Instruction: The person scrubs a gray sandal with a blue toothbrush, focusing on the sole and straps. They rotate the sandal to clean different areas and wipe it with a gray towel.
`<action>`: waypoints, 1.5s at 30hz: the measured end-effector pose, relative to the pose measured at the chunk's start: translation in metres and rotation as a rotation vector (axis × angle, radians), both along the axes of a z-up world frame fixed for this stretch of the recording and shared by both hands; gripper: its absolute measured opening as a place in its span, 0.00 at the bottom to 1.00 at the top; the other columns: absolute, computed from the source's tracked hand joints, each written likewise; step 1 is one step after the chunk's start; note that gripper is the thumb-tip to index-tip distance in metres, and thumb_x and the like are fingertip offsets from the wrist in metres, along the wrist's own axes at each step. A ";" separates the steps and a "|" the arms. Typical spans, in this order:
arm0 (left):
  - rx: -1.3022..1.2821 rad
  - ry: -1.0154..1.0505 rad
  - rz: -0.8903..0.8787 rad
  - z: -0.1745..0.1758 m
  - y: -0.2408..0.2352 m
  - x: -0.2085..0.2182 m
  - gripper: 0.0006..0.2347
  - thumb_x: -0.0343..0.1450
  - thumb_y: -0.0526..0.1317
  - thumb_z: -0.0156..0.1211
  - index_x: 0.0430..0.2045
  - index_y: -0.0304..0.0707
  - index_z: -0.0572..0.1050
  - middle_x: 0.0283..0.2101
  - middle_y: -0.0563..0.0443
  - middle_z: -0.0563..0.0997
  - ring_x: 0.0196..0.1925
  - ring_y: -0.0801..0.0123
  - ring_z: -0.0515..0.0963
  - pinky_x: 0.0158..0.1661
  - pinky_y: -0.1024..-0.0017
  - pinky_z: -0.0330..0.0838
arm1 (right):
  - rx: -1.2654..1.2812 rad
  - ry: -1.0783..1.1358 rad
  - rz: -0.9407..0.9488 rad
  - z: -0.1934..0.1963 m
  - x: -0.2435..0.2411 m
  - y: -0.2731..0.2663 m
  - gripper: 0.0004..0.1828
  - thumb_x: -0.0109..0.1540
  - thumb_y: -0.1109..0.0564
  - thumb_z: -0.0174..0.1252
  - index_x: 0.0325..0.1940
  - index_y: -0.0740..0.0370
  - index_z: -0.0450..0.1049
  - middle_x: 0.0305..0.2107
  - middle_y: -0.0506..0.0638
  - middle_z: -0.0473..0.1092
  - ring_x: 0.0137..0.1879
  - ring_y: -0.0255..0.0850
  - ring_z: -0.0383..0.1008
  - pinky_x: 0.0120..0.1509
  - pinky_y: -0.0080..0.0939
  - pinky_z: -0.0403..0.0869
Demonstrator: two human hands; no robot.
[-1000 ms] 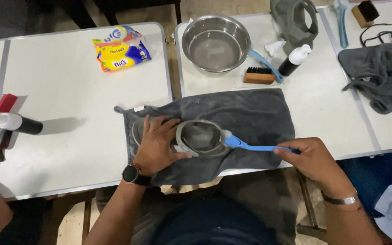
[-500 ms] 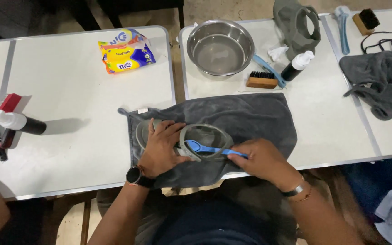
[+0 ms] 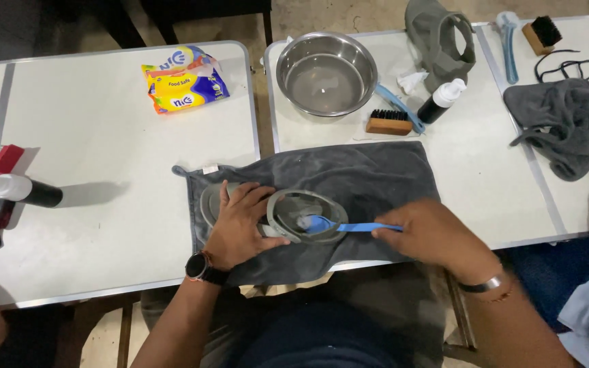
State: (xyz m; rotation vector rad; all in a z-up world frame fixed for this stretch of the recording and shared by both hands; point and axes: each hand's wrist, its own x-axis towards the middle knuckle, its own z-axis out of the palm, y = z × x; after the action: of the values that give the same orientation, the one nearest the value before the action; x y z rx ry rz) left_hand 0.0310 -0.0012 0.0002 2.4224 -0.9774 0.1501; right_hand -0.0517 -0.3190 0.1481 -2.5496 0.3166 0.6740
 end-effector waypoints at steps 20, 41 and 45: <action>-0.002 0.043 -0.041 0.015 0.001 -0.002 0.34 0.61 0.63 0.70 0.57 0.45 0.75 0.60 0.48 0.74 0.68 0.50 0.64 0.69 0.33 0.30 | -0.084 0.042 -0.026 -0.004 -0.005 -0.010 0.16 0.60 0.40 0.61 0.49 0.36 0.87 0.36 0.46 0.84 0.45 0.46 0.81 0.49 0.44 0.76; -0.061 0.031 -0.013 0.009 0.000 -0.004 0.34 0.61 0.65 0.70 0.54 0.43 0.76 0.59 0.46 0.75 0.68 0.49 0.64 0.70 0.36 0.27 | -0.093 -0.155 -0.013 -0.030 -0.020 -0.005 0.17 0.60 0.40 0.61 0.51 0.39 0.86 0.30 0.55 0.83 0.42 0.55 0.83 0.49 0.50 0.79; -0.061 0.024 -0.021 0.009 0.001 -0.004 0.33 0.62 0.66 0.68 0.54 0.42 0.76 0.59 0.46 0.75 0.68 0.49 0.65 0.71 0.37 0.29 | 0.023 -0.452 0.075 -0.075 -0.028 0.005 0.13 0.60 0.43 0.63 0.46 0.39 0.86 0.35 0.49 0.83 0.47 0.51 0.82 0.49 0.51 0.80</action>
State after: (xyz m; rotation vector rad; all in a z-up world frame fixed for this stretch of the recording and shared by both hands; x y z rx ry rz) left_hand 0.0273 -0.0005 0.0090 2.3524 -0.9734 0.1407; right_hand -0.0796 -0.3142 0.0729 -2.6095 0.0570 0.1116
